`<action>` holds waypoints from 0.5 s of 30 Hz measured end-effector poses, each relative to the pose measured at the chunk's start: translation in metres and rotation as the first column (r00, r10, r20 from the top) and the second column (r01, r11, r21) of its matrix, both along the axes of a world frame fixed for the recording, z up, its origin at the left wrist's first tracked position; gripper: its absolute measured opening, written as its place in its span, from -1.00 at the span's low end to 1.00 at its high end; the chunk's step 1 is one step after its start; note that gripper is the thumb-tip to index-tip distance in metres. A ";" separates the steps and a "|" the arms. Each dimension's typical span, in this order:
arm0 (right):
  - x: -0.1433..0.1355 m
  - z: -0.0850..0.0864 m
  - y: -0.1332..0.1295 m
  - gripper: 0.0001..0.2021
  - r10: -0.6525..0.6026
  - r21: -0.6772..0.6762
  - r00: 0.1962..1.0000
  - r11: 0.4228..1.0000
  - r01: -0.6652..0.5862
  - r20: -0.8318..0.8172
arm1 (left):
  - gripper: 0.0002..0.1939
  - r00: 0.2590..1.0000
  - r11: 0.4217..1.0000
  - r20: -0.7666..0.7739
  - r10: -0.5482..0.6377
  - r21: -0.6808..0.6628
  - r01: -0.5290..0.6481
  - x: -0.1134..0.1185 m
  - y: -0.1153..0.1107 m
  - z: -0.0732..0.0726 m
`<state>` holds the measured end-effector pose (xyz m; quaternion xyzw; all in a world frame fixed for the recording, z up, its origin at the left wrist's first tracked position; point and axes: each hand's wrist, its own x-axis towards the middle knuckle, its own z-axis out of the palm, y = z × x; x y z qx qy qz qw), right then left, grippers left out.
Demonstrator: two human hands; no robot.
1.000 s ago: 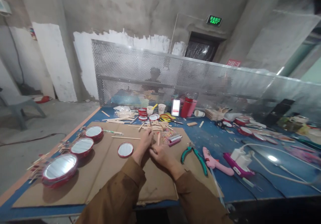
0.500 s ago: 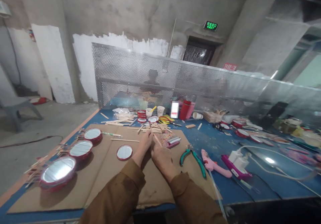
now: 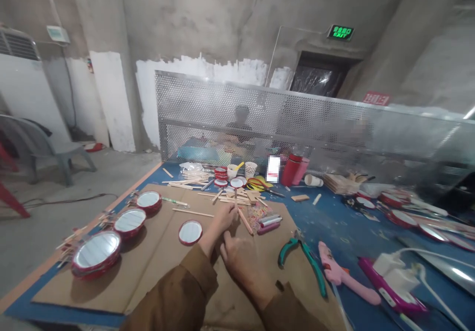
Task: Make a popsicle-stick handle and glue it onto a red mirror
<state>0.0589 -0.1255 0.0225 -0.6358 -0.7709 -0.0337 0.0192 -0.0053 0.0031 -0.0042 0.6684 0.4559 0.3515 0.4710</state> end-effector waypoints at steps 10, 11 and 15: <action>0.015 -0.002 0.004 -0.74 -0.091 -0.070 0.976 0.994 0.078 -0.200 | -0.78 0.996 0.995 0.092 0.002 -0.097 0.007 -0.002 -0.010 0.011; 0.020 -0.003 0.008 -0.70 -0.150 -0.057 0.954 0.988 0.140 -0.260 | -0.77 0.995 0.995 0.098 0.015 -0.100 -0.005 -0.003 -0.010 0.011; 0.039 -0.014 0.021 -0.70 -0.176 0.011 0.867 0.979 0.204 -0.466 | -0.77 0.989 0.996 0.141 0.038 -0.088 -0.026 -0.011 -0.008 0.014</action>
